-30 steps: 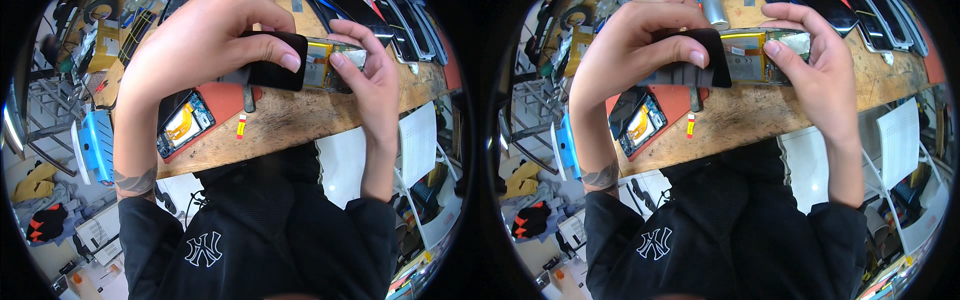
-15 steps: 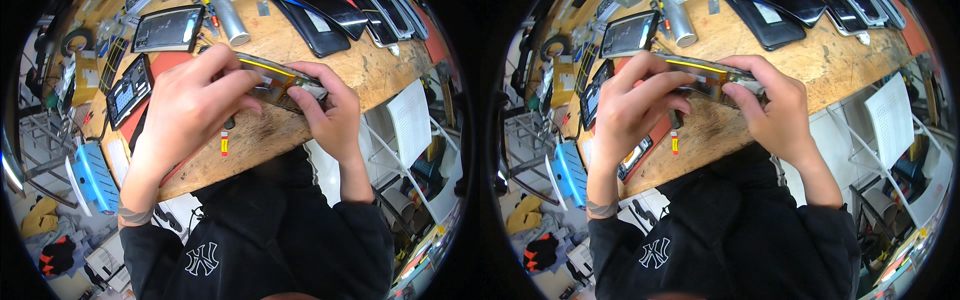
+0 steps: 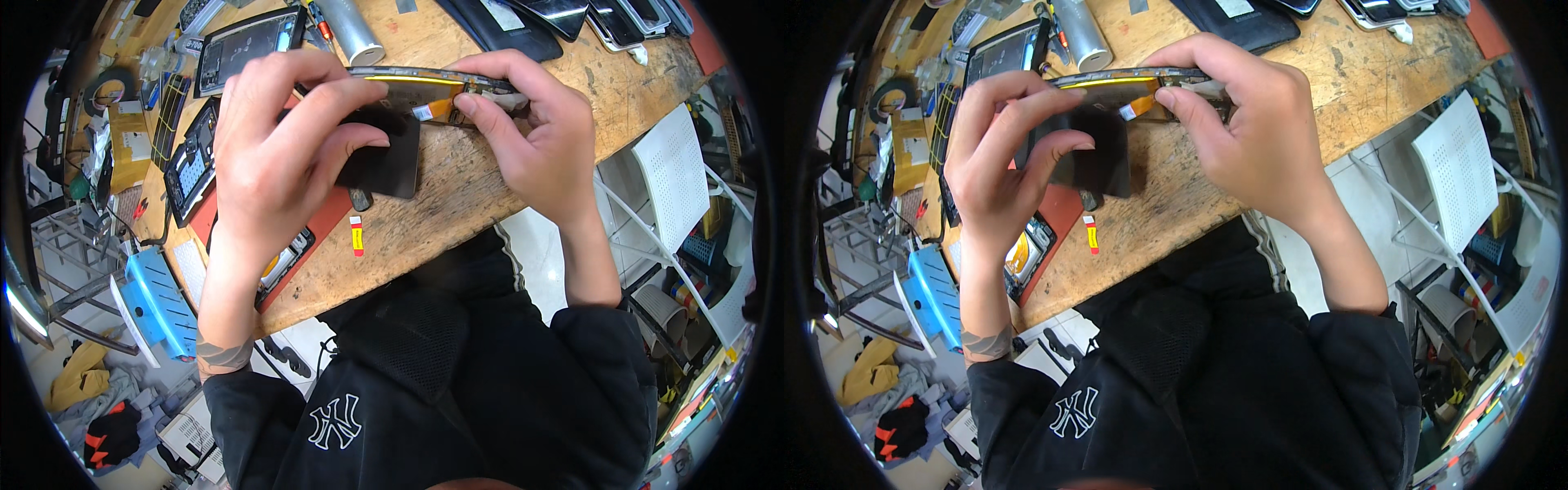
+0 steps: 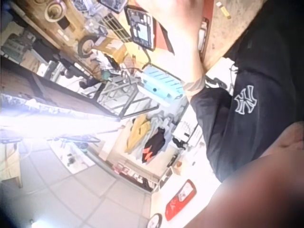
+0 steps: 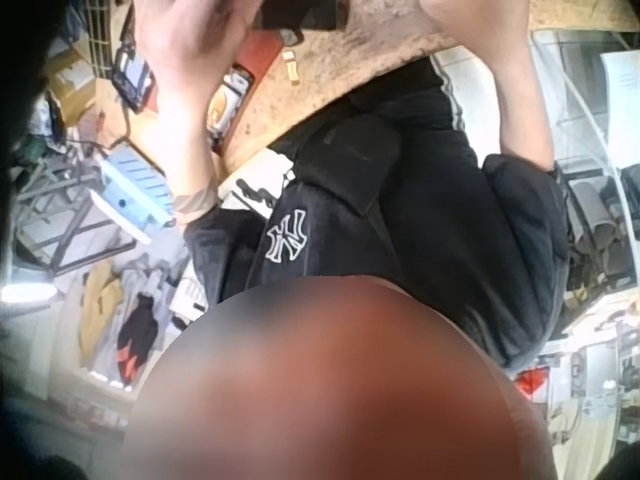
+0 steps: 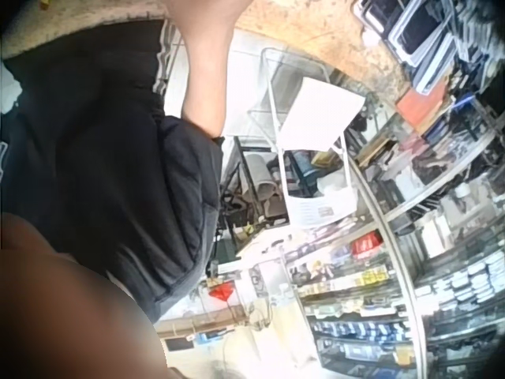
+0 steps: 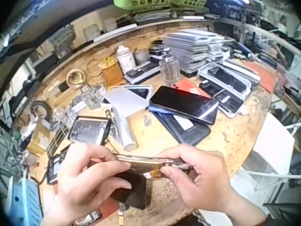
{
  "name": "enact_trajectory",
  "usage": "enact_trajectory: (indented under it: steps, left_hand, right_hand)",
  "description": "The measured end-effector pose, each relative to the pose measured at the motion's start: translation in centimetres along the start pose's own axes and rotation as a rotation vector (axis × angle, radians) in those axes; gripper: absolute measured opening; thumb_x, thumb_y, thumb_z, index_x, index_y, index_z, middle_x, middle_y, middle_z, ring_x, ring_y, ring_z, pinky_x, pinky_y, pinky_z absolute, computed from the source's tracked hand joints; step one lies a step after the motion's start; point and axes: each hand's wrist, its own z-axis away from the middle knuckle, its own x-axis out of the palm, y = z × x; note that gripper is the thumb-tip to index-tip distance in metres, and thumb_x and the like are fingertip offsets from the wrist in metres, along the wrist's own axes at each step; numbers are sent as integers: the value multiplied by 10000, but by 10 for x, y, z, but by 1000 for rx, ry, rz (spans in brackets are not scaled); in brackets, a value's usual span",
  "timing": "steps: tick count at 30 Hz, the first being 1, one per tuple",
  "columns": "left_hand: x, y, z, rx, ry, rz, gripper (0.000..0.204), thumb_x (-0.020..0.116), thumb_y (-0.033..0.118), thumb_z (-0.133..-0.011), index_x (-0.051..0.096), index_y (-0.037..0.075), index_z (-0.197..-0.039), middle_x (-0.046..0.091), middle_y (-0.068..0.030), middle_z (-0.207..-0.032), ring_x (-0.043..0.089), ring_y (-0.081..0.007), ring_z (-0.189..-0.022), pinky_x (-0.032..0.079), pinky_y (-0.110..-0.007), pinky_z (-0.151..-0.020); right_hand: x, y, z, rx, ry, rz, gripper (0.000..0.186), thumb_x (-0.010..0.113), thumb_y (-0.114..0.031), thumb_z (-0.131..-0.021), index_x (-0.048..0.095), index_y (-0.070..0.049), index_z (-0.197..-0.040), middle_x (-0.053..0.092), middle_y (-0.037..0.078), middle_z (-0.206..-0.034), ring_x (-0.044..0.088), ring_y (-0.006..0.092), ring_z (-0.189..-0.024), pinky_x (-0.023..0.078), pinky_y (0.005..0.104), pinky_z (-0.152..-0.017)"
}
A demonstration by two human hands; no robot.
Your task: The person disassembles and reassembles smartphones on a cluttered workbench, using a metal prying tool to separate the screen and connect internal ribbon cables. They also handle bubble-wrapped parts and a red phone case.
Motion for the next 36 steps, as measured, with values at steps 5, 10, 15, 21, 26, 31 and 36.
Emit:
enact_trajectory:
  steps: [5,10,15,21,26,31,36]
  left_hand:
    - [-2,6,1,-22,-29,-20,310,847,139,-691,749,94,-981,643,-27,-936,588,-219,-797,423,-344,-721]
    - [-10,10,-6,-60,-43,23,279,826,-42,-749,758,16,-1014,673,-97,-962,654,-214,-848,530,-302,-750]
    - [-10,10,-28,-133,-106,124,179,749,-40,-859,757,-10,-1035,724,-111,-964,688,-196,-857,537,-283,-778]
    - [-16,13,-53,-454,-455,373,138,740,70,-921,765,-32,-1010,750,-62,-842,674,-90,-782,532,-255,-748]
    - [-16,-11,-69,-550,-656,615,157,700,65,-964,760,-63,-1032,754,-57,-863,668,-57,-778,536,-204,-722]
    - [-17,-29,-78,-569,-795,748,153,694,15,-946,760,-73,-1053,771,-87,-887,710,-65,-779,559,-180,-717]
    - [-16,-37,-83,-555,-856,723,158,694,0,-928,768,-64,-1052,778,-91,-869,712,-71,-738,571,-186,-717]
  right_hand:
    - [1,-1,2,-78,39,112,196,712,25,-918,711,-1,-1112,752,50,-928,695,71,-823,541,218,-730]
    - [3,-3,2,-104,44,107,189,726,23,-900,725,-7,-1087,763,66,-907,722,93,-811,549,227,-723]
    - [2,-6,3,-61,26,116,199,734,25,-891,731,-10,-1087,769,72,-896,742,112,-817,560,236,-723]
    - [0,-7,2,-71,14,84,192,733,38,-882,740,-7,-1069,780,84,-907,763,138,-828,575,244,-725]
    - [-1,-6,0,-78,-7,129,190,740,35,-877,742,-5,-1062,780,83,-904,763,137,-823,576,244,-724]
    - [-2,-4,1,-43,-33,105,186,744,32,-879,740,1,-1062,781,85,-909,763,141,-824,575,242,-725]
    - [-1,0,-1,-103,-24,122,184,748,29,-878,738,11,-1061,781,92,-921,765,148,-835,575,244,-729]
